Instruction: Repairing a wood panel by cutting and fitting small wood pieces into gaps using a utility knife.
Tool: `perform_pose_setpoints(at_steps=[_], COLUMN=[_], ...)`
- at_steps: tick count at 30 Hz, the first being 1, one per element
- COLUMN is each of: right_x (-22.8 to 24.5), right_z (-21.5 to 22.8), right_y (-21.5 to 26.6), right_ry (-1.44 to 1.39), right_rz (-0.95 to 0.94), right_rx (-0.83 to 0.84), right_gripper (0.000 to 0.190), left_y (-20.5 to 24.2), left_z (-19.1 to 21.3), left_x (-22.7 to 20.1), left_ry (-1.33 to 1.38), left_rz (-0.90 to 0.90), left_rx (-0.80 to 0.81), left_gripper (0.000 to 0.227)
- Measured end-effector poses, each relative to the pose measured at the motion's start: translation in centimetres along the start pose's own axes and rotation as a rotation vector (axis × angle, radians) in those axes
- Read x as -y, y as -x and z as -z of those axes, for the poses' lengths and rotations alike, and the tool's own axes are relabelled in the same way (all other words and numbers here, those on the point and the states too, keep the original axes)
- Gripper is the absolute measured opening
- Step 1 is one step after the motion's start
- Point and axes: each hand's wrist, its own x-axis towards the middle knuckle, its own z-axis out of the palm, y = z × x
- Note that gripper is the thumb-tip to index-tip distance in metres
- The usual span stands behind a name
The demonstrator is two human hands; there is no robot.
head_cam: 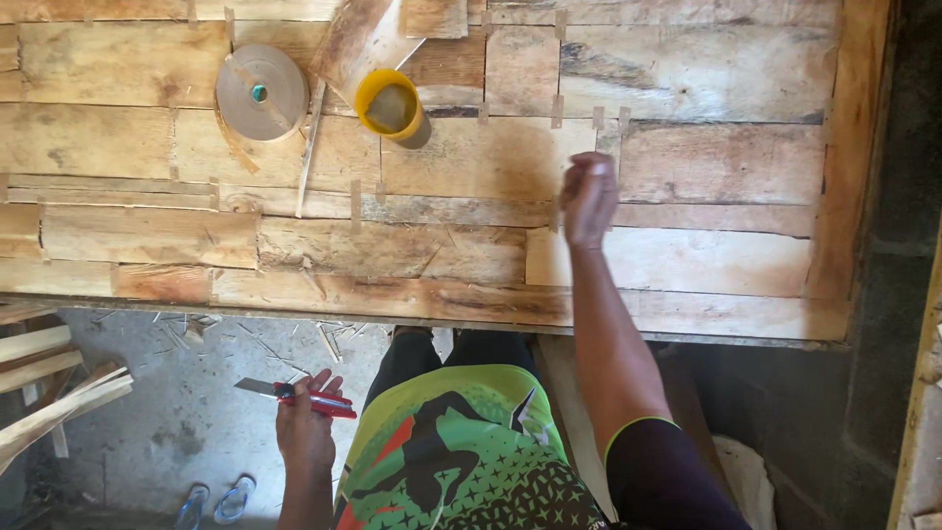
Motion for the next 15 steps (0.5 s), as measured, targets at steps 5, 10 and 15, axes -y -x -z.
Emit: perform_pose_setpoints(at_steps=[5, 10, 15], right_x=[-0.6, -1.3, 1.9], right_z=[-3.7, -3.0, -0.3], right_y=[2.0, 1.1, -1.5], right_ry=[0.382, 0.305, -0.141], right_rz=[0.279, 0.176, -0.318], right_rx=[0.109, 0.101, 0.046], right_gripper=[0.029, 0.03, 0.03], left_y=[-1.5, -1.9, -1.5], left_z=[1.4, 1.6, 0.9], left_x=[-0.4, -1.3, -2.4], left_ry=[-0.02, -0.037, -0.044], left_rz=[-0.028, -0.037, -0.002], left_rx=[0.032, -0.001, 0.003], left_gripper=[0.034, 0.034, 0.036])
